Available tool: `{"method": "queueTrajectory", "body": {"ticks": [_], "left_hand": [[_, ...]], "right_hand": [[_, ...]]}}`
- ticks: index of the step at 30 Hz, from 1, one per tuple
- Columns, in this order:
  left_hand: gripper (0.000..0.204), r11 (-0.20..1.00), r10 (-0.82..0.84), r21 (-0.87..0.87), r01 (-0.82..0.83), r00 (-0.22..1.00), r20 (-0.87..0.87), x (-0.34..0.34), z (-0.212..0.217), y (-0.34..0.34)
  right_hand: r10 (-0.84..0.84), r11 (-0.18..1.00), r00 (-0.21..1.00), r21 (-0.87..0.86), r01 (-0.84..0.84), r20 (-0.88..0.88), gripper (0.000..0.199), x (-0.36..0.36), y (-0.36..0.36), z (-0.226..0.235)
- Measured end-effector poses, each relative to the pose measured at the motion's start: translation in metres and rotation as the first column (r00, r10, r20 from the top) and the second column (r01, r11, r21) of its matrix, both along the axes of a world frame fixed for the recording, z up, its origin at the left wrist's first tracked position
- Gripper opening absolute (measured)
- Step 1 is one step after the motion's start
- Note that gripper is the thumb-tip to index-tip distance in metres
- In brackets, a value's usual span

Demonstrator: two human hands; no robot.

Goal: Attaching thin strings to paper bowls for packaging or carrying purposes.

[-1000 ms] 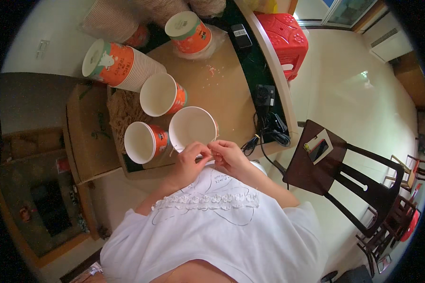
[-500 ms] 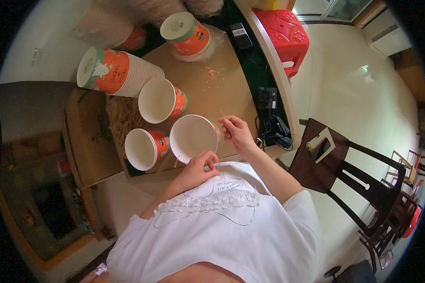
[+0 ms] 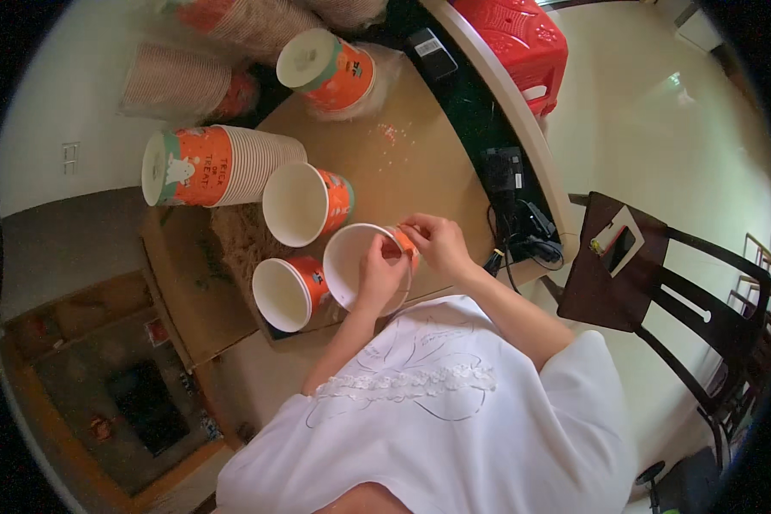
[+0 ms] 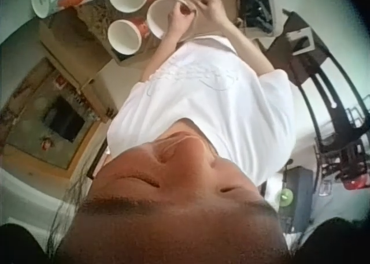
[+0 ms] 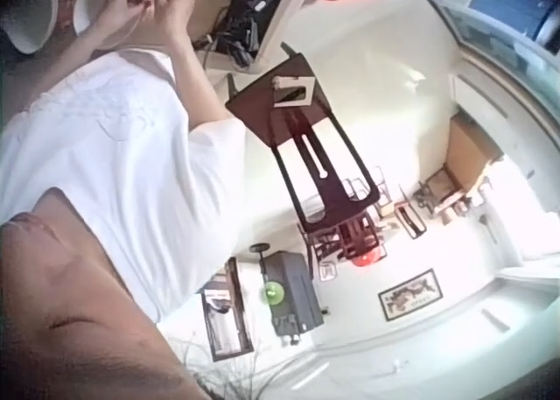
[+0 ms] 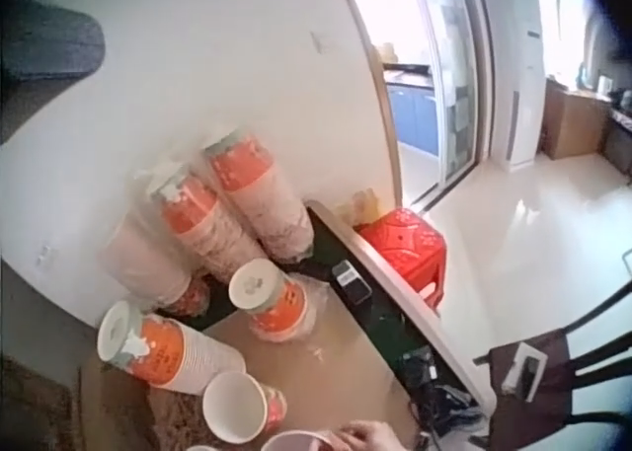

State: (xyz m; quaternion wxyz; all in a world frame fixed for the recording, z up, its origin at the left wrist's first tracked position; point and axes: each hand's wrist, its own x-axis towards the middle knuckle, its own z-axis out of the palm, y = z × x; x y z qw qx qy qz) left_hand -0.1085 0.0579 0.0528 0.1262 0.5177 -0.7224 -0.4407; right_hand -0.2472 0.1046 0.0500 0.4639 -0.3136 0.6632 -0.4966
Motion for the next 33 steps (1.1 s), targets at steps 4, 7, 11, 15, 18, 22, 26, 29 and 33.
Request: {"method": "queueTrajectory", "body": {"ticks": [4,7,11,15,18,22,26,29,33], "left_hand": [[0.021,0.970,0.142,0.207,-0.125,0.987,-0.072,0.026,0.017,0.013],[0.019,0.971,0.187,0.164,-0.172,0.979,-0.084,0.043,0.040,0.019],[0.020,0.939,0.224,0.292,-0.179,0.967,-0.126,0.053,0.063,0.022],[0.018,0.934,0.258,0.299,-0.198,0.950,-0.178,0.057,0.063,0.025],[0.021,0.925,0.301,0.314,-0.213,0.916,-0.267,0.048,0.069,0.028],[0.023,0.932,0.267,0.318,-0.174,0.923,-0.278,0.051,0.062,0.030],[0.023,0.939,0.220,0.318,-0.128,0.936,-0.273,0.051,0.058,0.032],[0.023,0.946,0.205,0.302,-0.119,0.940,-0.273,0.053,0.050,0.034],[0.024,0.957,0.167,0.272,-0.106,0.963,-0.213,0.047,0.054,0.034]], "right_hand": [[0.167,0.982,0.967,-0.052,-0.180,-0.193,0.015,0.005,0.010,-0.006],[0.331,0.943,0.931,0.012,-0.333,-0.152,0.012,0.011,0.009,0.007],[0.447,0.878,0.869,-0.085,-0.472,-0.213,0.009,0.016,0.006,0.022],[0.465,0.876,0.876,-0.075,-0.476,-0.124,0.009,0.022,0.009,0.028],[0.440,0.890,0.890,-0.076,-0.450,-0.119,0.008,0.028,0.010,0.034],[0.393,0.902,0.894,-0.097,-0.420,-0.216,0.008,0.033,0.015,0.035],[0.294,0.933,0.936,-0.156,-0.325,-0.192,0.011,0.038,0.020,0.028],[0.308,0.937,0.933,-0.112,-0.332,-0.189,0.011,0.038,0.021,0.026],[0.276,0.953,0.952,-0.094,-0.289,-0.130,0.011,0.040,0.024,0.021]]}}
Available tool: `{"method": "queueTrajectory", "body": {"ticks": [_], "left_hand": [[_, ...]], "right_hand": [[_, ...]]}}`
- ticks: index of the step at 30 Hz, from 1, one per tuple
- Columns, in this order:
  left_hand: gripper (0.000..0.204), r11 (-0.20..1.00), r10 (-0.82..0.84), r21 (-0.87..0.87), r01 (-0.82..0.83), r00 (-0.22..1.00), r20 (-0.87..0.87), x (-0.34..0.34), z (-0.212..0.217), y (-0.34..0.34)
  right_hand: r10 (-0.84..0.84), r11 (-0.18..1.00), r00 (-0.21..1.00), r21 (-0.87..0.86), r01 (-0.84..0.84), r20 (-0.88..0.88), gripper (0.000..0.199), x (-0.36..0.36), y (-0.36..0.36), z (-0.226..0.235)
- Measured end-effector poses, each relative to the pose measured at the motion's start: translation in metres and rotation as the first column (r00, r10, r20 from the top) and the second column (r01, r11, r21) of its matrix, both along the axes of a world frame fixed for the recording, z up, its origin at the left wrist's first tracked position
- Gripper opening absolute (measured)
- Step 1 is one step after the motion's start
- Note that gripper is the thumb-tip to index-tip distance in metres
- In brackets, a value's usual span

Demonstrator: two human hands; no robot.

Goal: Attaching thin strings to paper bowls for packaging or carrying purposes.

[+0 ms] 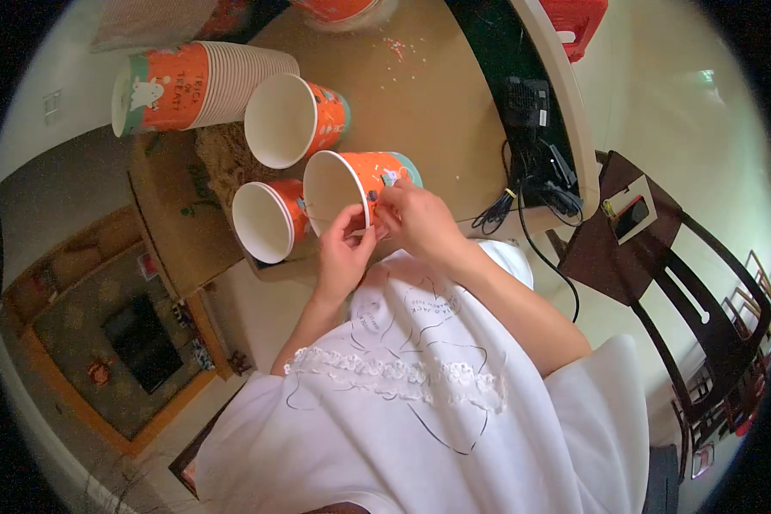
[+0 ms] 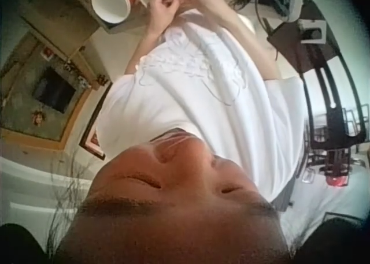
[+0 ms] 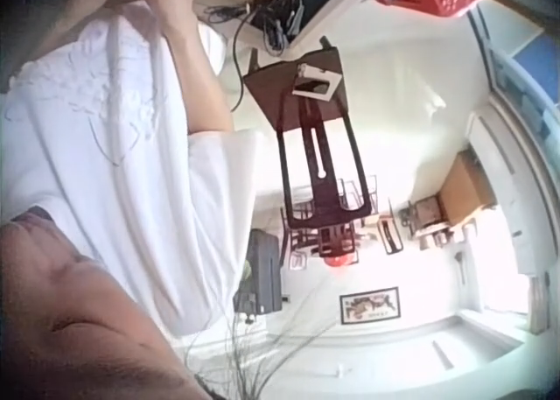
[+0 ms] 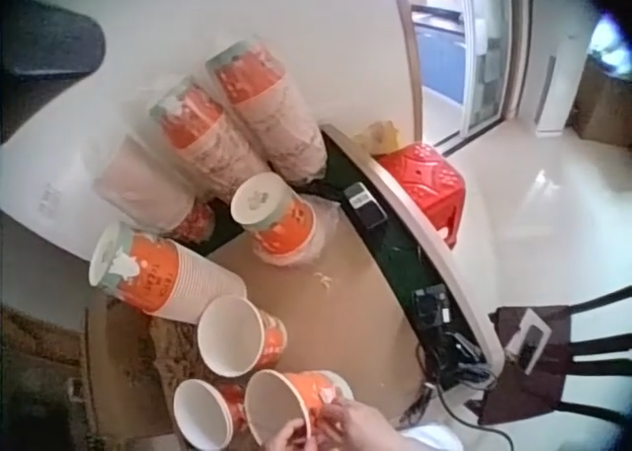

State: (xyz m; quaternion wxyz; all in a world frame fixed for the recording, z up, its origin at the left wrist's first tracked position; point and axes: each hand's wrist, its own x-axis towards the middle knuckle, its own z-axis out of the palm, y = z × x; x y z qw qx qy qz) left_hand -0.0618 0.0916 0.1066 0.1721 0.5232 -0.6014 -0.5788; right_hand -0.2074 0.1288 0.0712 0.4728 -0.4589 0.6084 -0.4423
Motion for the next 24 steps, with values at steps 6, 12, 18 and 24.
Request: {"method": "queueTrajectory", "body": {"ticks": [6,12,18,24], "left_hand": [[0.017,0.962,-0.151,-0.194,0.189,0.969,0.197,0.000,0.003,-0.008],[0.016,0.887,-0.279,-0.298,0.354,0.923,0.266,-0.011,-0.003,-0.013],[0.008,0.825,-0.325,-0.385,0.414,0.904,0.277,-0.028,-0.027,-0.010],[0.003,0.914,-0.242,-0.288,0.286,0.954,0.176,-0.037,-0.039,-0.013]], "right_hand": [[0.021,1.000,0.997,0.020,-0.019,-0.069,0.010,-0.006,0.003,0.004],[0.108,0.994,0.983,0.045,-0.102,-0.148,0.011,-0.020,0.007,0.004],[0.205,0.977,0.950,0.107,-0.184,-0.238,0.012,-0.045,0.002,-0.008],[0.352,0.909,0.914,0.308,-0.282,-0.201,0.009,-0.055,-0.009,-0.002]]}}
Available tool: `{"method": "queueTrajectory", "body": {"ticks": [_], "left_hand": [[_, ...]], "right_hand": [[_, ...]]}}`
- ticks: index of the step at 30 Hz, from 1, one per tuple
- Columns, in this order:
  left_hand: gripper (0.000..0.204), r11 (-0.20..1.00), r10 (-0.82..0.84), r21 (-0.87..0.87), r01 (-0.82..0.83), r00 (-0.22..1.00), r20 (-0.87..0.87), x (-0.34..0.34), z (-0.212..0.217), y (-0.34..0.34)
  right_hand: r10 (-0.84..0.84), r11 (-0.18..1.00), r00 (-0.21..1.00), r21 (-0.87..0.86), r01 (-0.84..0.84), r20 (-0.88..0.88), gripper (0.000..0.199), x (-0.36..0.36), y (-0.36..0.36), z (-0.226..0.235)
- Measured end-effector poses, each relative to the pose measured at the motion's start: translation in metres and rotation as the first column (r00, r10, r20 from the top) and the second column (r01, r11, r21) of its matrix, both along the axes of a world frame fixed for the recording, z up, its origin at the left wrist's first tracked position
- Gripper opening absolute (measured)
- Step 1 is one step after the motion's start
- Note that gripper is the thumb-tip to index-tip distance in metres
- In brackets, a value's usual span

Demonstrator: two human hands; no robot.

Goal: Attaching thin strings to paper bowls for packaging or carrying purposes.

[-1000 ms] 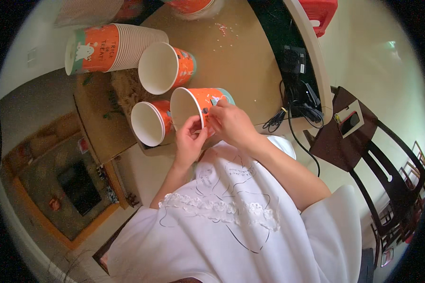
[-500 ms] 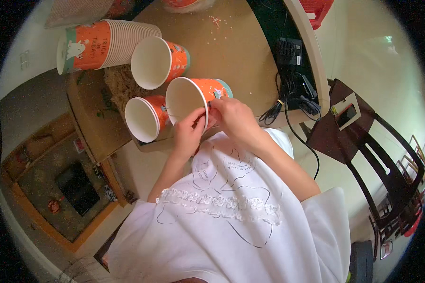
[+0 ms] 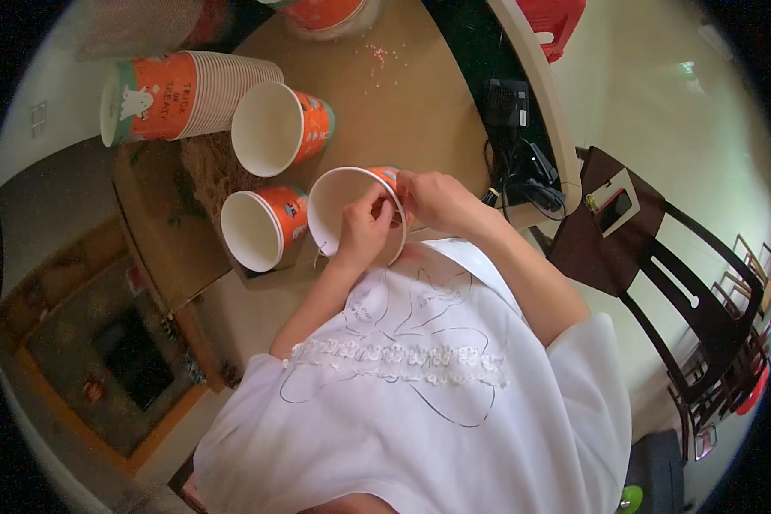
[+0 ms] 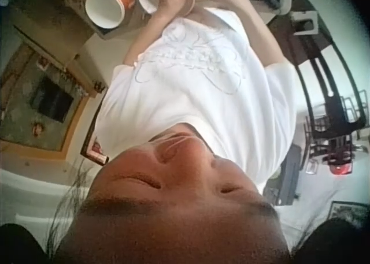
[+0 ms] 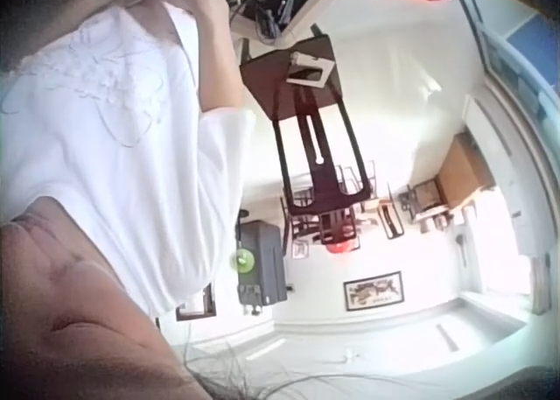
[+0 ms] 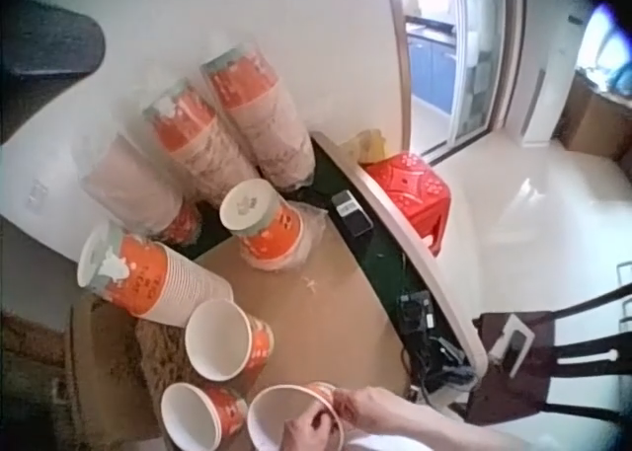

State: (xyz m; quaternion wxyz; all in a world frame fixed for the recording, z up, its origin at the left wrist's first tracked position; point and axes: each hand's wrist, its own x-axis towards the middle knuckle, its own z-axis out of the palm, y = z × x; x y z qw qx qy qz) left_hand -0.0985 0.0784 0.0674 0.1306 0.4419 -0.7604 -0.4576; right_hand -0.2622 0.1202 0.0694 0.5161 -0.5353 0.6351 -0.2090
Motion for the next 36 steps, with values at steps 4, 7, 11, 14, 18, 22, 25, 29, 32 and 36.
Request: {"method": "queueTrajectory", "body": {"ticks": [4,7,11,14,18,22,25,29,32,36], "left_hand": [[0.006,0.927,0.162,0.361,-0.105,0.978,-0.133,0.008,-0.011,-0.004],[0.010,0.888,0.214,0.443,-0.126,0.964,-0.155,0.013,-0.016,-0.004],[0.018,0.884,0.257,0.442,-0.155,0.949,-0.183,0.003,-0.009,-0.002],[0.022,0.886,0.244,0.440,-0.151,0.956,-0.163,0.008,-0.024,-0.002],[0.015,0.997,0.060,-0.054,-0.061,0.998,-0.032,0.006,-0.024,-0.005],[0.008,0.973,-0.033,-0.220,0.068,0.986,0.161,0.003,-0.015,-0.006],[0.006,0.973,-0.042,-0.220,0.075,0.988,0.151,0.002,-0.014,-0.007],[0.003,0.993,0.102,-0.051,-0.105,0.993,-0.056,0.010,-0.021,-0.005],[0.005,0.990,0.129,0.058,-0.125,0.988,-0.086,0.014,-0.019,-0.004],[0.004,0.838,0.361,0.507,-0.201,0.901,-0.241,0.018,-0.012,-0.008]], "right_hand": [[-0.058,0.996,0.989,-0.065,0.067,0.135,0.012,-0.005,0.002,-0.005],[-0.064,0.997,0.986,-0.043,0.071,0.155,0.013,-0.008,-0.002,-0.010],[0.039,0.992,0.995,-0.122,-0.027,0.091,0.015,-0.010,-0.009,-0.034],[0.072,0.983,0.997,-0.170,-0.072,-0.005,0.013,-0.005,-0.016,-0.035],[0.189,0.958,0.969,-0.186,-0.218,-0.162,0.011,-0.001,-0.024,-0.016],[0.235,0.932,0.946,-0.225,-0.284,-0.222,0.011,0.003,-0.023,-0.028],[0.193,0.947,0.964,-0.222,-0.232,-0.182,0.012,0.004,-0.019,-0.031],[0.060,0.976,0.998,-0.210,-0.053,0.025,0.012,0.001,-0.014,-0.025],[0.003,0.987,0.998,-0.161,0.007,0.063,0.011,-0.002,-0.008,-0.022],[0.019,0.998,0.999,-0.065,-0.016,0.048,0.010,-0.012,0.001,0.009]]}}
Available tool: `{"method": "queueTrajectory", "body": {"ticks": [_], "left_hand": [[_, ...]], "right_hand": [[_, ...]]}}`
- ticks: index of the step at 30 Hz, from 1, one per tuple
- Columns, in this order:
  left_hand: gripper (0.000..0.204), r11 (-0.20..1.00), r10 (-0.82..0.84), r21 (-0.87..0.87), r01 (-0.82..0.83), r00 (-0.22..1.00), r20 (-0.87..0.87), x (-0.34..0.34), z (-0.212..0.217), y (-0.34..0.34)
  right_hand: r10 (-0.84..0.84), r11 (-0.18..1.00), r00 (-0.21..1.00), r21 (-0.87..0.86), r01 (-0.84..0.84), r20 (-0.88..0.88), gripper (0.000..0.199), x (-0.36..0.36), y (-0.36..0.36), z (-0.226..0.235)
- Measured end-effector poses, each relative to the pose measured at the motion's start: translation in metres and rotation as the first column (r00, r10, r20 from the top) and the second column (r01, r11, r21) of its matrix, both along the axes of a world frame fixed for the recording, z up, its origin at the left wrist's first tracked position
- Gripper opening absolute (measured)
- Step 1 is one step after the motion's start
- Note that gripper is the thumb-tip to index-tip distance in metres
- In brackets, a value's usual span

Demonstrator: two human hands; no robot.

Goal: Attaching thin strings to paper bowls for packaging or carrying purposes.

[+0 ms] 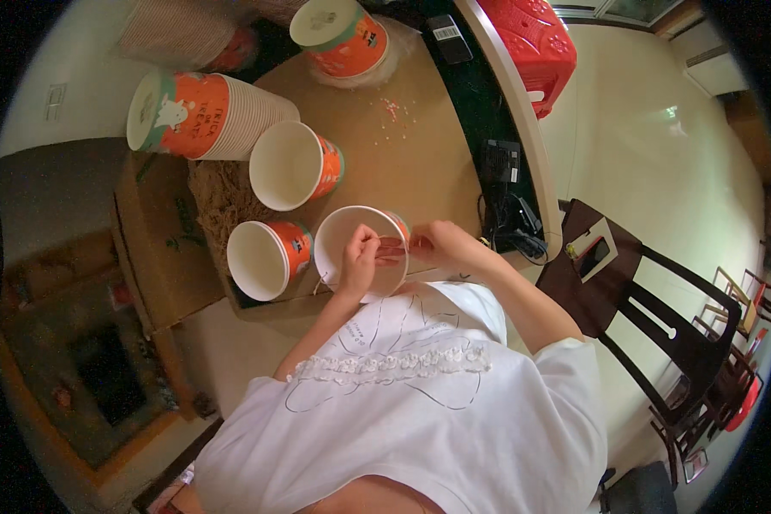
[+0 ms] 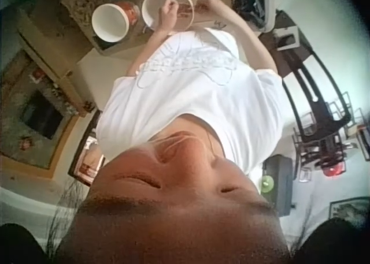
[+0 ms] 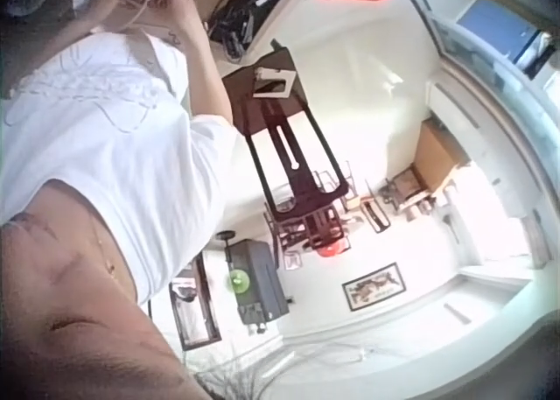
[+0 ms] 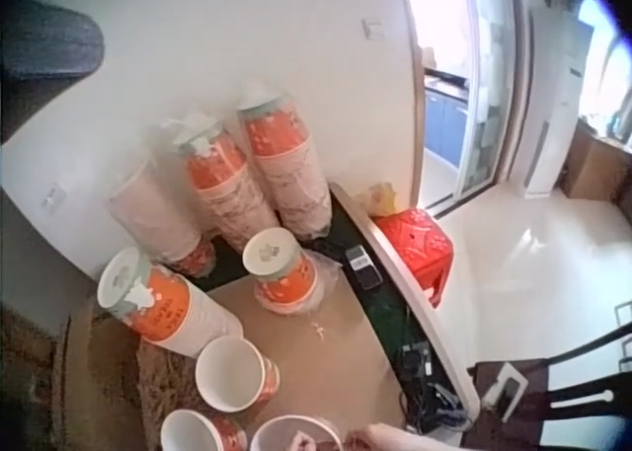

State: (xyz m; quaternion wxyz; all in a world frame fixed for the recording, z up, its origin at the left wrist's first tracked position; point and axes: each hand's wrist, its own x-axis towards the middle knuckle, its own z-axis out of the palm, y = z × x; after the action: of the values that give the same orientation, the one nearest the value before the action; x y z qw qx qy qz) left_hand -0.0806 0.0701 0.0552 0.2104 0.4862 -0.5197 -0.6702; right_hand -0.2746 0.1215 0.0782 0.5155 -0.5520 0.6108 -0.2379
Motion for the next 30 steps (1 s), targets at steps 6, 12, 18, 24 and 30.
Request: {"method": "queueTrajectory", "body": {"ticks": [6,12,18,24,30], "left_hand": [[0.006,0.913,0.162,0.394,-0.108,0.981,-0.107,0.006,-0.010,-0.002],[0.007,0.944,-0.014,0.324,0.064,0.988,-0.153,0.010,-0.007,-0.009],[0.006,0.993,0.074,0.105,-0.058,0.984,-0.161,0.006,-0.007,-0.005],[0.010,0.947,-0.042,-0.320,0.036,0.999,-0.012,0.013,-0.046,0.008],[0.012,0.966,-0.082,-0.243,0.093,0.995,0.055,0.003,-0.030,0.013]], "right_hand": [[0.422,0.892,0.849,0.022,-0.452,0.317,0.025,0.008,-0.001,0.059],[0.030,0.949,0.958,-0.294,-0.117,-0.285,0.013,0.016,-0.042,0.016],[0.123,0.931,0.954,-0.302,-0.207,-0.275,0.013,0.028,-0.050,-0.004],[0.034,0.972,0.999,-0.231,-0.032,0.006,0.009,0.027,-0.052,0.004],[0.042,0.989,0.995,-0.143,-0.029,0.090,0.008,0.024,-0.052,0.010]]}}
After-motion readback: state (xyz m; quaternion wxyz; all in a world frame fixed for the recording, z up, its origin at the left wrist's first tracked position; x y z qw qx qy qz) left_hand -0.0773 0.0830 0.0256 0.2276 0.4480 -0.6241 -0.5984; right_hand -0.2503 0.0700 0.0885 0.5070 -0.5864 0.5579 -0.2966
